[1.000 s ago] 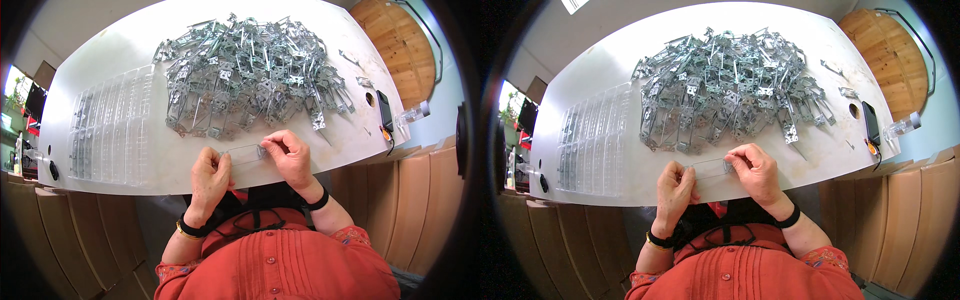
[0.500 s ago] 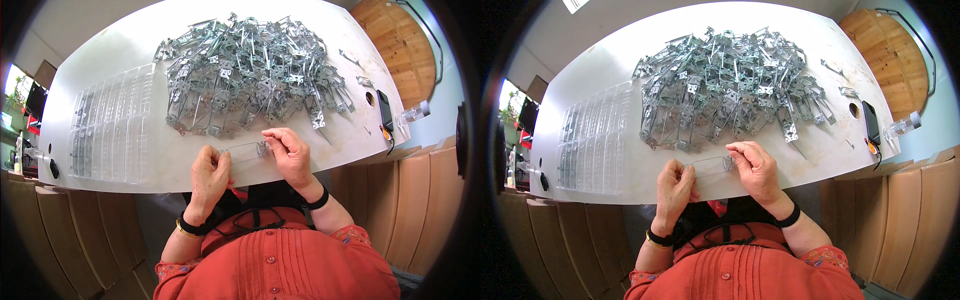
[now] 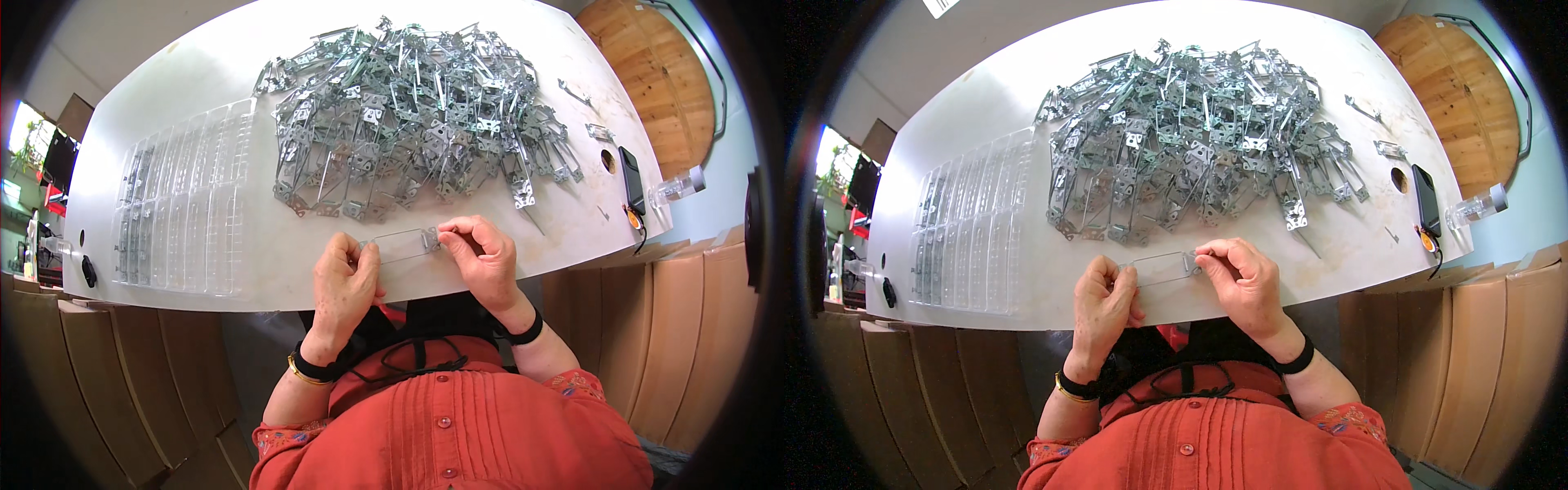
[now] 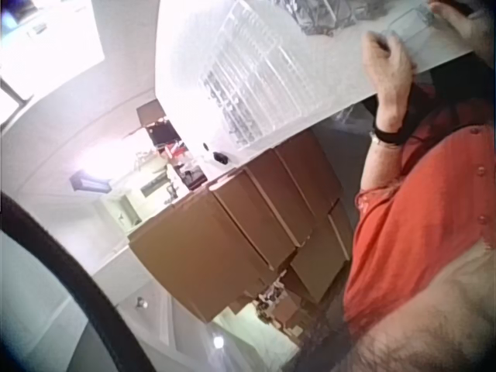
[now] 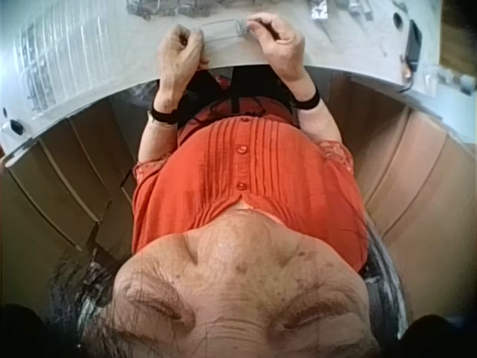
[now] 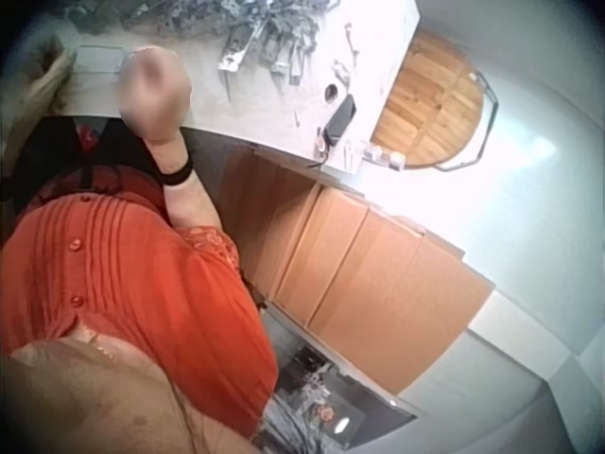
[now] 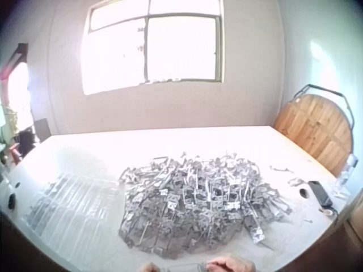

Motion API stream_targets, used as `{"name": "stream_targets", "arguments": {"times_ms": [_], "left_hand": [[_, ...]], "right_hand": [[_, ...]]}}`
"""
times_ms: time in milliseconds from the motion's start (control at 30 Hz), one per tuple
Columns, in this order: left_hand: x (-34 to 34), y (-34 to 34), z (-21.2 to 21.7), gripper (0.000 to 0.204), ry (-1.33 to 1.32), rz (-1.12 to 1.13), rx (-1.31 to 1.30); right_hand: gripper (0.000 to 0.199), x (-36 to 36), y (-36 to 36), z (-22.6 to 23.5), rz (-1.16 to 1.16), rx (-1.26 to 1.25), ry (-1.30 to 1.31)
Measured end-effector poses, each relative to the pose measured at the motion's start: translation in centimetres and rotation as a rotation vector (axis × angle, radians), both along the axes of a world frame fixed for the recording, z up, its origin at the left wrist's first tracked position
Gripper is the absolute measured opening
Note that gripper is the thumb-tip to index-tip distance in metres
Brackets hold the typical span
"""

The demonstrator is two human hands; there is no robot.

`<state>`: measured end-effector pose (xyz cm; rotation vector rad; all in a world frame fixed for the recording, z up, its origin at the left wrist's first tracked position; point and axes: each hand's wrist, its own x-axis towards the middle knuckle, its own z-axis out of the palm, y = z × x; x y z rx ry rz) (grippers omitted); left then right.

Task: The person repeatedly picks up small metal brackets and thin metal rods from a pile on a white table. They insert the rods into the brackets to assemble them and then place the completed units into a clear plastic organizer tray.

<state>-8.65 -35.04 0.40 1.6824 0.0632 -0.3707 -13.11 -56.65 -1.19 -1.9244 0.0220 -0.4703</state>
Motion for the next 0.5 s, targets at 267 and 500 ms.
{"name": "stream_targets", "arguments": {"times_ms": [267, 500], "left_hand": [[0.01, 0.05, 0.05, 0.025, -0.019, -0.010, 0.006], [0.00, 0.03, -0.02, 0.025, -0.026, -0.005, -0.012]], "right_hand": [[0.009, -0.17, -0.01, 0.41, 0.028, -0.049, -0.011], [0.009, -0.26, -0.17, 0.39, 0.025, -0.081, -0.017]]}}
